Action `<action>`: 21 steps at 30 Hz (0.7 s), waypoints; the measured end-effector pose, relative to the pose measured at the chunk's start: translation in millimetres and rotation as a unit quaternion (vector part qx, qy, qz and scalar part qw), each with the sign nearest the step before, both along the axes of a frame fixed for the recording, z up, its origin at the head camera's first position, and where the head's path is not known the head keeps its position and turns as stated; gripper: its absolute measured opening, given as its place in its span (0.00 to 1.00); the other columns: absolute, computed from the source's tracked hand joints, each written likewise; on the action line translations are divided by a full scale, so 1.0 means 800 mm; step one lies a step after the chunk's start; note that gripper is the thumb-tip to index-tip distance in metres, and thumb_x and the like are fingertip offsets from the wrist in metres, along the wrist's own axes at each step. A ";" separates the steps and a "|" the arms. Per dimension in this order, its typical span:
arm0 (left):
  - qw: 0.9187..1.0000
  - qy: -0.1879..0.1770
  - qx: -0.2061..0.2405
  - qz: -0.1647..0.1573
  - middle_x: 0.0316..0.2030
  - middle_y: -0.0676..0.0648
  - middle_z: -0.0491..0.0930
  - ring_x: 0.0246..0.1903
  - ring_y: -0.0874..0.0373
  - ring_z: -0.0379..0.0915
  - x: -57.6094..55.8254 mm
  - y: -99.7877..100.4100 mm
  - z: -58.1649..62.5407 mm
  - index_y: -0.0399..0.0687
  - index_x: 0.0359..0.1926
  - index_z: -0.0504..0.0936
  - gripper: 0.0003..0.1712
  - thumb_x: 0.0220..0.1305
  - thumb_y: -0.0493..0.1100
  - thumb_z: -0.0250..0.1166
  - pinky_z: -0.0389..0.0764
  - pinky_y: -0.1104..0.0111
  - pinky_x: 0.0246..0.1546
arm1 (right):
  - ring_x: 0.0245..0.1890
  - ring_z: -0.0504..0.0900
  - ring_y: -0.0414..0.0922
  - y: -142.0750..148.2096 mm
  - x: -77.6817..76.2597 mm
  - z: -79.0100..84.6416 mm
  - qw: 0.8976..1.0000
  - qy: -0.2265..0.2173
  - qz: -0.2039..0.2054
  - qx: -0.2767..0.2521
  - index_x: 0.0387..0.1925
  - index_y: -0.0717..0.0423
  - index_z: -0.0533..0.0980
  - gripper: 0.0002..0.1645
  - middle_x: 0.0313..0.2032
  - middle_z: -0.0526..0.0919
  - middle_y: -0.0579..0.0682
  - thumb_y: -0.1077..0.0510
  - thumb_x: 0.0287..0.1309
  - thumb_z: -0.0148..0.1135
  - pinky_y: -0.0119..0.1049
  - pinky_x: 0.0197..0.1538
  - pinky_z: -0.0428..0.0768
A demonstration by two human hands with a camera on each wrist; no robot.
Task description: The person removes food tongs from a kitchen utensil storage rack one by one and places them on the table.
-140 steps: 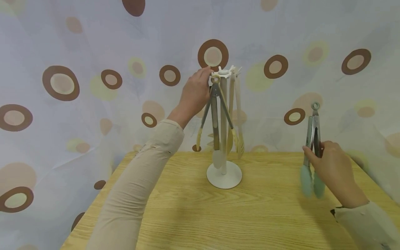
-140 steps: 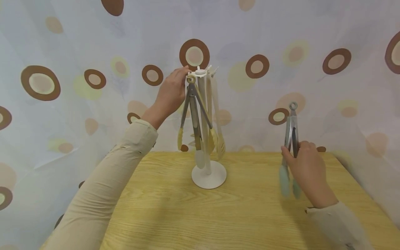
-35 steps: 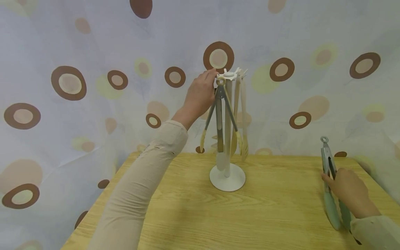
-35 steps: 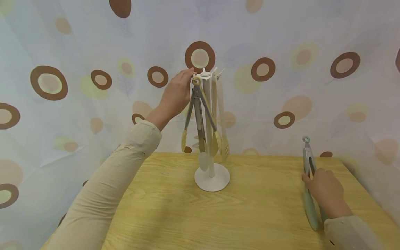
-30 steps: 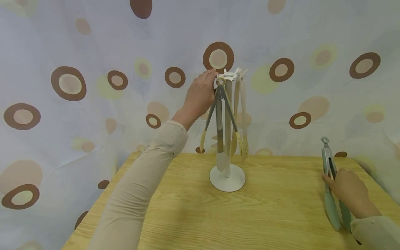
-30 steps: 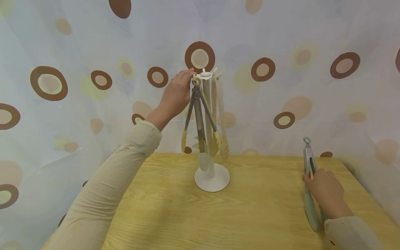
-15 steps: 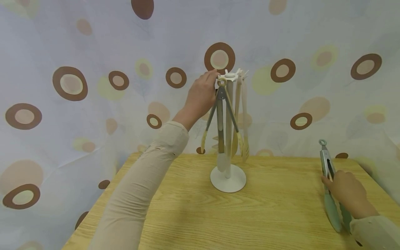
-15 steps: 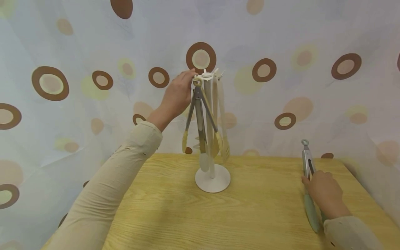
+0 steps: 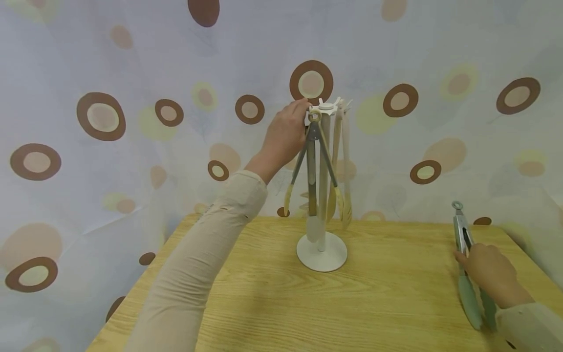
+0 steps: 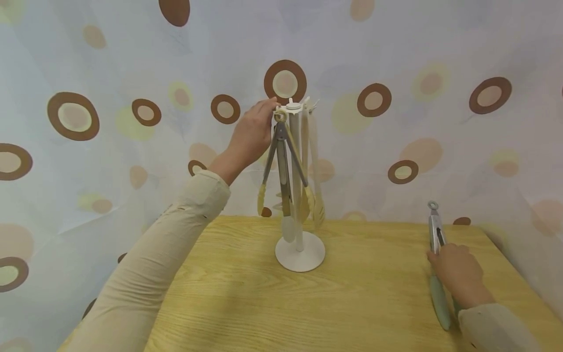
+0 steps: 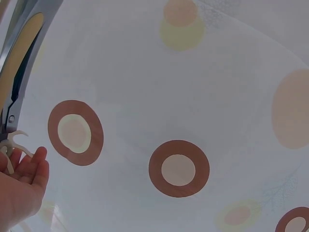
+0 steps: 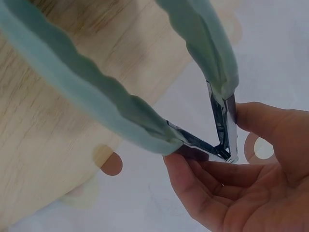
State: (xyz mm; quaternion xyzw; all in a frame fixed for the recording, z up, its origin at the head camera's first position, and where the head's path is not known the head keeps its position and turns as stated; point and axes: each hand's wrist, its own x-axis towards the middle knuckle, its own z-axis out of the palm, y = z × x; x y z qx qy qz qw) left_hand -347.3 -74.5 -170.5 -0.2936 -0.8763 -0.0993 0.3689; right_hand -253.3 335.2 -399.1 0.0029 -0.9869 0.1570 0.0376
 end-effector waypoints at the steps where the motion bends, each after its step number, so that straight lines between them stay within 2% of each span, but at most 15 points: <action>1: 1.000 -0.002 -0.001 0.001 0.62 0.38 0.70 0.62 0.47 0.66 0.000 0.000 0.000 0.35 0.58 0.72 0.19 0.70 0.30 0.45 0.67 0.61 0.63 | 0.12 0.69 0.43 0.001 -0.001 -0.002 1.000 0.004 0.007 0.003 0.15 0.62 0.67 0.27 0.13 0.69 0.50 0.53 0.70 0.49 0.36 0.15 0.68; 7: 1.000 -0.003 -0.005 0.006 0.63 0.38 0.70 0.63 0.47 0.66 0.001 0.001 0.002 0.35 0.59 0.72 0.19 0.70 0.30 0.45 0.67 0.61 0.63 | 0.10 0.67 0.41 0.002 -0.007 -0.009 0.999 0.014 0.037 0.002 0.15 0.64 0.69 0.25 0.11 0.69 0.48 0.57 0.69 0.51 0.33 0.15 0.67; 21: 1.000 -0.011 -0.013 0.017 0.64 0.38 0.68 0.63 0.47 0.65 0.003 0.001 0.004 0.35 0.61 0.71 0.20 0.70 0.30 0.45 0.67 0.61 0.63 | 0.12 0.69 0.43 -0.005 -0.018 -0.012 1.000 -0.007 0.021 -0.004 0.15 0.61 0.67 0.25 0.13 0.69 0.50 0.56 0.69 0.50 0.33 0.15 0.67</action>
